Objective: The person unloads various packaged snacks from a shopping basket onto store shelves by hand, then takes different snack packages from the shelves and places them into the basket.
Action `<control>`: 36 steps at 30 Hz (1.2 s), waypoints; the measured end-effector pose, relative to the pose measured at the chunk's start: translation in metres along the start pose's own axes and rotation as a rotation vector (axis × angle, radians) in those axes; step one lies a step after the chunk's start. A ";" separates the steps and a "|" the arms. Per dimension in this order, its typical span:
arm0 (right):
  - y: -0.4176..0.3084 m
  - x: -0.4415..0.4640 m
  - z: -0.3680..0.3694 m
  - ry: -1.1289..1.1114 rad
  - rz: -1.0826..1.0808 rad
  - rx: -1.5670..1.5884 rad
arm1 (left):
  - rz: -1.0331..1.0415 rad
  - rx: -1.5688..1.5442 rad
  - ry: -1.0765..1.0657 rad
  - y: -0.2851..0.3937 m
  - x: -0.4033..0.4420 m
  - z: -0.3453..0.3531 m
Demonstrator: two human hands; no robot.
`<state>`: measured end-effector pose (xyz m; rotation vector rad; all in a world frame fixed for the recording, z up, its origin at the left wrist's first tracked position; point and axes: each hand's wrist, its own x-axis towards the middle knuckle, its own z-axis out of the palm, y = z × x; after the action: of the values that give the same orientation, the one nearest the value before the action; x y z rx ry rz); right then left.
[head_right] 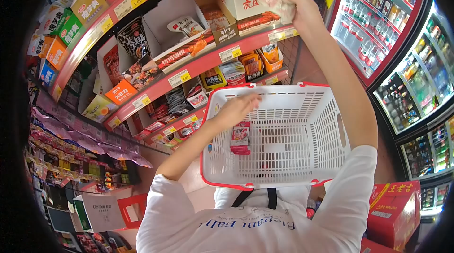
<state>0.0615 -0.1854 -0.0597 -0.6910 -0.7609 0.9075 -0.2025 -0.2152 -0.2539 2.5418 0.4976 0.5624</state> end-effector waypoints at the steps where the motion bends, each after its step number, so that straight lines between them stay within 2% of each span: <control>1: 0.003 -0.020 -0.004 -0.019 0.012 -0.003 | -0.087 -0.241 0.014 0.006 0.003 -0.009; 2: 0.010 -0.038 -0.009 -0.029 -0.004 -0.013 | -0.173 -0.480 0.030 0.010 0.005 -0.015; 3: 0.018 -0.057 -0.015 -0.041 -0.021 -0.023 | -0.175 -0.484 0.030 0.013 0.005 -0.017; 5: 0.035 -0.096 -0.020 0.009 -0.026 -0.162 | -0.059 -0.714 0.120 0.017 0.006 -0.019; 7: 0.057 -0.129 -0.033 0.008 0.076 -0.138 | -0.023 -0.804 0.089 0.015 0.007 -0.018; 11: 0.095 -0.166 -0.061 -0.058 0.225 -0.284 | -0.105 -1.016 0.217 0.003 0.012 -0.007; 13: 0.106 -0.175 -0.069 -0.131 0.342 -0.353 | -0.309 -0.967 0.218 -0.012 0.014 -0.005; 15: 0.120 -0.178 -0.080 -0.164 0.401 -0.335 | -0.301 -0.950 0.271 -0.016 0.011 0.001; 17: 0.128 -0.181 -0.089 -0.237 0.504 -0.333 | -0.406 -0.671 0.255 0.002 0.008 -0.007; 19: 0.142 -0.189 -0.102 -0.219 0.568 -0.334 | -0.403 -0.611 0.251 -0.010 0.006 0.005; 21: 0.163 -0.200 -0.117 -0.345 0.586 -0.440 | -0.358 -0.104 -0.016 -0.022 0.003 0.009; 23: 0.172 -0.214 -0.117 -0.377 0.637 -0.425 | -0.394 -0.019 -0.099 -0.021 -0.001 0.010; 25: 0.183 -0.232 -0.122 -0.556 0.902 -0.414 | -0.333 0.075 -0.320 -0.025 -0.012 0.014; 26: 0.189 -0.242 -0.122 -0.551 0.910 -0.407 | -0.414 0.162 -0.494 0.004 -0.008 -0.007; 27: 0.194 -0.252 -0.122 -0.553 0.998 -0.415 | -0.418 0.158 -0.504 -0.003 -0.011 -0.003; 29: 0.201 -0.267 -0.122 -0.555 1.094 -0.413 | -0.268 0.160 -0.537 -0.021 -0.018 0.006; 30: 0.204 -0.272 -0.122 -0.447 1.132 -0.374 | -0.232 0.103 -0.441 -0.027 -0.023 0.012; 31: 0.206 -0.276 -0.122 -0.338 1.165 -0.335 | -0.236 0.104 -0.448 -0.023 -0.023 0.009; 33: 0.207 -0.275 -0.124 -0.336 1.121 -0.258 | -0.323 0.072 -0.356 -0.015 -0.018 0.004; 35: 0.206 -0.271 -0.123 -0.191 1.091 -0.112 | -0.350 0.046 -0.320 -0.019 -0.018 0.005; 36: 0.205 -0.271 -0.123 -0.205 1.110 -0.137 | -0.378 0.017 -0.283 -0.021 -0.018 0.007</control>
<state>-0.0344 -0.3554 -0.3641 -1.1842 -0.5903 1.9642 -0.2201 -0.2083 -0.2759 2.4015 0.8493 0.0601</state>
